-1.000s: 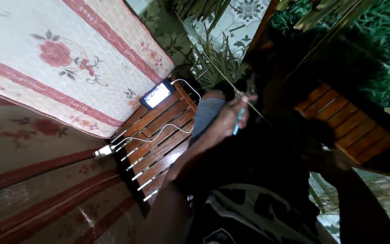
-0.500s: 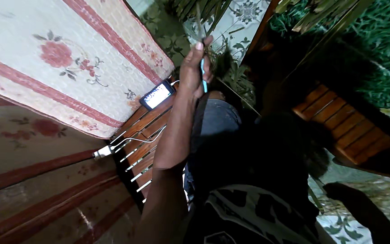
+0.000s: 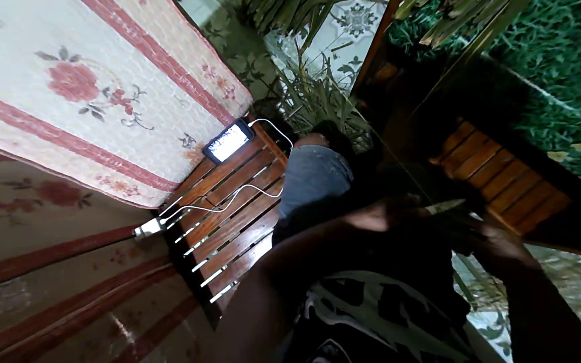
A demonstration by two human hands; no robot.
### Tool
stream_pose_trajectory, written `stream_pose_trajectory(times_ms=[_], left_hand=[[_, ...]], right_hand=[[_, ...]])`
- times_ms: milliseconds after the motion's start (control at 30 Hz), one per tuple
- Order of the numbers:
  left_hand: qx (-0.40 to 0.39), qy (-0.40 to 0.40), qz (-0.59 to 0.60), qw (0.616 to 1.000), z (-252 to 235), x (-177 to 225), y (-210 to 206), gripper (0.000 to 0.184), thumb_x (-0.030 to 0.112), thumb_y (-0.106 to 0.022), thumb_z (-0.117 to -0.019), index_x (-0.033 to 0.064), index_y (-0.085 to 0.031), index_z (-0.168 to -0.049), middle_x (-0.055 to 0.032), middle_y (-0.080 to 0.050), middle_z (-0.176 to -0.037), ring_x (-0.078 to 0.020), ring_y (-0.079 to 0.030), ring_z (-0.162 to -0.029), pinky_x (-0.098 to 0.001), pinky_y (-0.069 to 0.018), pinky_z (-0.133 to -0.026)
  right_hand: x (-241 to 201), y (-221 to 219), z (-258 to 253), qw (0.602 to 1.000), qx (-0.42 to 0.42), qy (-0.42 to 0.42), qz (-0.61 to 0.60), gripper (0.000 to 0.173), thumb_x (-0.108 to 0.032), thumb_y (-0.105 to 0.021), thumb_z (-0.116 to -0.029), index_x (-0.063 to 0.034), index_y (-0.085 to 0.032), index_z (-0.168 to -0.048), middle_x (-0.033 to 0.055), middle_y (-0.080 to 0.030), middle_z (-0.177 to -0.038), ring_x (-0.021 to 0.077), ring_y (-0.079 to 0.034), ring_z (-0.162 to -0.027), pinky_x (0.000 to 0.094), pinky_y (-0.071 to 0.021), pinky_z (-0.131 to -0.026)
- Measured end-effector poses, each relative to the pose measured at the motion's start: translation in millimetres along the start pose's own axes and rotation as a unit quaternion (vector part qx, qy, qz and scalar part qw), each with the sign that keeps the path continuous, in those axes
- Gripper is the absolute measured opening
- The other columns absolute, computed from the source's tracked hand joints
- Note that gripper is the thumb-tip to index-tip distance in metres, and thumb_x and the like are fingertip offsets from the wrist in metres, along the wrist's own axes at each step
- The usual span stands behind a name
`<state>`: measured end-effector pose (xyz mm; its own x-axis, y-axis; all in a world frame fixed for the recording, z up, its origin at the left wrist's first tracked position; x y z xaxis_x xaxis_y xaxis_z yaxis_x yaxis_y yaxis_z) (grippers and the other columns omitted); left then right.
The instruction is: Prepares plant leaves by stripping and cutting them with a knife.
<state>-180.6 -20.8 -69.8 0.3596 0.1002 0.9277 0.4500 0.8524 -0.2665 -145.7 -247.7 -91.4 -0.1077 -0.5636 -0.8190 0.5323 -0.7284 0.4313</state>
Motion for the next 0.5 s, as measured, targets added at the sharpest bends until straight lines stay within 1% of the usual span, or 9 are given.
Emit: stream_pose_trajectory(times_ms=[33,100,167,233,300,333,400,433,500], left_hand=[[0.001,0.014,-0.005,1.000,2,7,0,0.031,0.023,-0.047,-0.1100,-0.0016,-0.055,-0.126,-0.0059,-0.058,-0.073,-0.0109,-0.055,-0.056,-0.0254,-0.0490,-0.051],[0.026,0.040,-0.001,0.999,5,17,8,0.030,0.024,-0.047,-0.1101,-0.0003,-0.059,-0.122,-0.0029,-0.058,-0.074,-0.0081,-0.054,-0.057,-0.0237,-0.0485,-0.052],[0.077,0.020,0.068,0.994,6,20,29,0.025,0.021,-0.046,-0.1101,0.0025,-0.061,-0.116,0.0019,-0.053,-0.068,-0.0042,-0.049,-0.050,-0.0186,-0.0433,-0.044],[0.119,-0.007,0.163,0.979,4,24,49,0.024,0.017,-0.041,-0.1108,0.0017,-0.057,-0.119,0.0011,-0.050,-0.065,-0.0051,-0.045,-0.046,-0.0180,-0.0418,-0.042],[0.135,-0.015,0.192,0.972,0,24,56,0.025,0.017,-0.040,-0.1113,0.0023,-0.056,-0.122,-0.0001,-0.050,-0.064,-0.0064,-0.046,-0.045,-0.0187,-0.0424,-0.041],[0.126,-0.005,0.175,0.976,-4,22,50,0.023,0.018,-0.041,-0.1112,0.0030,-0.056,-0.121,0.0002,-0.050,-0.065,-0.0060,-0.046,-0.045,-0.0185,-0.0421,-0.041],[0.084,0.024,0.104,0.991,-5,21,30,0.026,0.020,-0.047,-0.1097,0.0026,-0.060,-0.125,0.0005,-0.056,-0.073,-0.0044,-0.049,-0.051,-0.0189,-0.0430,-0.044],[0.057,0.028,0.073,0.995,-3,27,22,0.026,0.019,-0.049,-0.1088,0.0014,-0.061,-0.124,0.0001,-0.059,-0.076,-0.0041,-0.050,-0.055,-0.0198,-0.0443,-0.048],[0.053,0.032,0.053,0.997,2,36,26,0.022,0.017,-0.050,-0.1078,0.0017,-0.064,-0.115,0.0025,-0.057,-0.071,-0.0023,-0.049,-0.052,-0.0183,-0.0422,-0.046]], right_hand=[[-15,-9,-3,1.000,-0.012,-0.019,0.006,0.024,-0.013,-0.063,-0.0951,0.0016,-0.069,-0.114,0.0043,-0.069,-0.087,0.0066,-0.061,-0.065,0.0286,-0.0557,-0.063],[-34,-23,-7,0.999,-0.028,-0.017,0.001,0.025,-0.009,-0.064,-0.0931,0.0041,-0.068,-0.114,0.0055,-0.070,-0.090,0.0046,-0.062,-0.066,0.0257,-0.0569,-0.064],[-47,-30,-9,0.999,-0.035,-0.022,0.011,0.021,-0.006,-0.064,-0.0946,0.0076,-0.067,-0.111,0.0063,-0.067,-0.083,0.0047,-0.059,-0.063,0.0247,-0.0548,-0.062],[-41,-30,-10,0.998,-0.044,-0.039,0.025,0.020,-0.011,-0.062,-0.0975,0.0045,-0.067,-0.109,0.0035,-0.064,-0.076,0.0052,-0.056,-0.057,0.0246,-0.0517,-0.056],[-39,-31,-12,0.998,-0.037,-0.032,0.032,0.025,-0.017,-0.059,-0.0985,0.0032,-0.068,-0.110,0.0009,-0.062,-0.074,0.0031,-0.054,-0.056,0.0225,-0.0503,-0.055],[-45,-32,-13,0.999,-0.026,-0.024,0.042,0.027,-0.018,-0.058,-0.0988,0.0042,-0.068,-0.110,0.0011,-0.062,-0.073,0.0028,-0.053,-0.056,0.0224,-0.0501,-0.056],[-61,-35,-15,0.998,-0.017,-0.023,0.049,0.028,-0.017,-0.057,-0.1016,0.0069,-0.066,-0.113,0.0081,-0.063,-0.080,0.0087,-0.055,-0.061,0.0297,-0.0521,-0.062],[-60,-36,-18,0.998,-0.012,-0.016,0.052,0.031,-0.021,-0.057,-0.0998,0.0046,-0.067,-0.115,0.0085,-0.066,-0.084,0.0086,-0.058,-0.063,0.0301,-0.0546,-0.063],[-62,-35,-20,0.998,-0.019,-0.013,0.055,0.030,-0.019,-0.057,-0.1003,0.0047,-0.067,-0.116,0.0085,-0.067,-0.086,0.0082,-0.059,-0.064,0.0298,-0.0554,-0.063]])
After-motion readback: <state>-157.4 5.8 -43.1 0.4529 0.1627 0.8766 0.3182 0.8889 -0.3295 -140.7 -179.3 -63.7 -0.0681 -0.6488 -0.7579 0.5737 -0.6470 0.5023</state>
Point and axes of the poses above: each hand's wrist, its own z-axis away from the middle knuckle, its own y-axis out of the back of the hand, x = y × z, the point moved 6 cm from there along -z, towards the middle knuckle
